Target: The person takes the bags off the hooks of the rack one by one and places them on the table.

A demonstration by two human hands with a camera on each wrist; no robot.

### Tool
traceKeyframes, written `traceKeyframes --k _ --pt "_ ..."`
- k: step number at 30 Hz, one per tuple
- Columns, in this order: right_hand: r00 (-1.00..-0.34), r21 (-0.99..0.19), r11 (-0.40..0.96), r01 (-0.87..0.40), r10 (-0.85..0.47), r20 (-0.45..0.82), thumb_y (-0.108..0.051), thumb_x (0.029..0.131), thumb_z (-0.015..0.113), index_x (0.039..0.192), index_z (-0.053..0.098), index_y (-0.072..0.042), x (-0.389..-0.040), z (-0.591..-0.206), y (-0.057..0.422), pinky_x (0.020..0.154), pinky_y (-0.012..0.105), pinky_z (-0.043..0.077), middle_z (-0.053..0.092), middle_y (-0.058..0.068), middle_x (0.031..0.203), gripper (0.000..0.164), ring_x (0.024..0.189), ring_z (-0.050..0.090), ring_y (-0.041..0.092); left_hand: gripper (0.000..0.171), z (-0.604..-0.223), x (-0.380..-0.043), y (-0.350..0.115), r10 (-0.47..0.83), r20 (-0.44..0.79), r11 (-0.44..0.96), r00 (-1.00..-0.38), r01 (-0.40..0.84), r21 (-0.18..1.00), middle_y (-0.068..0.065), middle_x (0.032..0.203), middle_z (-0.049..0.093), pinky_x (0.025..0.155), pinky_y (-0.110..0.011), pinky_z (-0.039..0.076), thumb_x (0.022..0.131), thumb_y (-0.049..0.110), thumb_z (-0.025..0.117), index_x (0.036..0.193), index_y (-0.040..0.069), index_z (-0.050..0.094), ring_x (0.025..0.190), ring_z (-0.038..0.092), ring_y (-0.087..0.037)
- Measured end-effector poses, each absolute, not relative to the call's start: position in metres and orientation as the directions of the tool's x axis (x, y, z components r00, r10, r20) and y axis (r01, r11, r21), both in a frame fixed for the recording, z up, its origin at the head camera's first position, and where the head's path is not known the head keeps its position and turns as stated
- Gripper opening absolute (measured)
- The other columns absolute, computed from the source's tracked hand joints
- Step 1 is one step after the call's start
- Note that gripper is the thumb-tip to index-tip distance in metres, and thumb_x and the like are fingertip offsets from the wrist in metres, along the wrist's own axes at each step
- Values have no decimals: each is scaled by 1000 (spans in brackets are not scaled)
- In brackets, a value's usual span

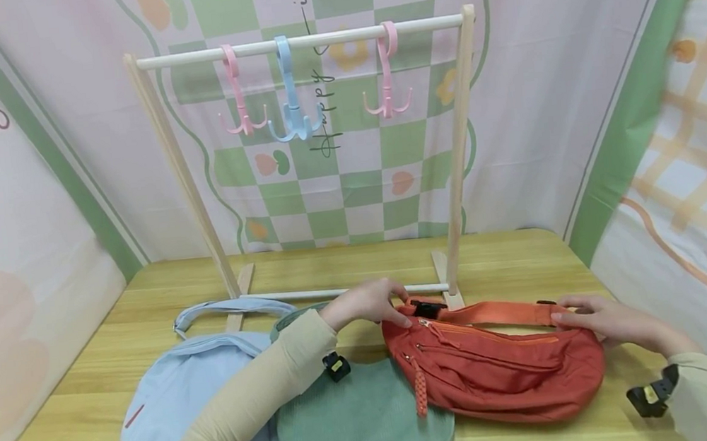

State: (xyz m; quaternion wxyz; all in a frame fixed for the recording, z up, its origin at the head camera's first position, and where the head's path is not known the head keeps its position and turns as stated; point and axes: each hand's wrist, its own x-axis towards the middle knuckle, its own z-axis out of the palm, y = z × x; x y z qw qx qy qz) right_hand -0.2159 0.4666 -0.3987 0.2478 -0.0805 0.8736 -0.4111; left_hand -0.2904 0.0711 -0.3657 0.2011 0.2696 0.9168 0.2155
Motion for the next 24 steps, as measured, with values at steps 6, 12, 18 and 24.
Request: traceKeyframes --k 6,12,18,24 --pt "-885 -731 677 87 -284 -368 -26 100 46 136 24 17 -214 -402 467 75 45 57 22 50 134 60 108 56 44 42 -366 -291 72 589 -249 778 -769 457 431 2 110 63 62 -20 45 80 32 76 117 16 64 75 54 -8" --pt "-887 -713 694 100 -263 -381 -27 99 47 138 20 19 -212 -404 467 76 44 57 17 51 135 66 110 54 48 39 -368 -293 72 595 -240 781 -767 482 397 2 109 65 65 -19 42 81 31 76 115 16 66 78 52 -8" --pt "-881 -706 700 109 -260 -394 -27 99 48 138 23 16 -212 -405 468 76 43 57 26 51 132 63 107 57 44 37 -370 -292 73 588 -237 787 -773 481 386 1 106 65 62 -19 42 81 30 76 113 15 67 76 52 -9" --pt "-881 -726 682 90 -286 -377 -25 99 48 134 29 15 -212 -406 469 75 42 57 42 46 124 56 101 62 38 36 -374 -294 73 577 -231 795 -784 472 382 2 101 65 60 -19 42 80 28 76 112 14 68 73 53 -8"
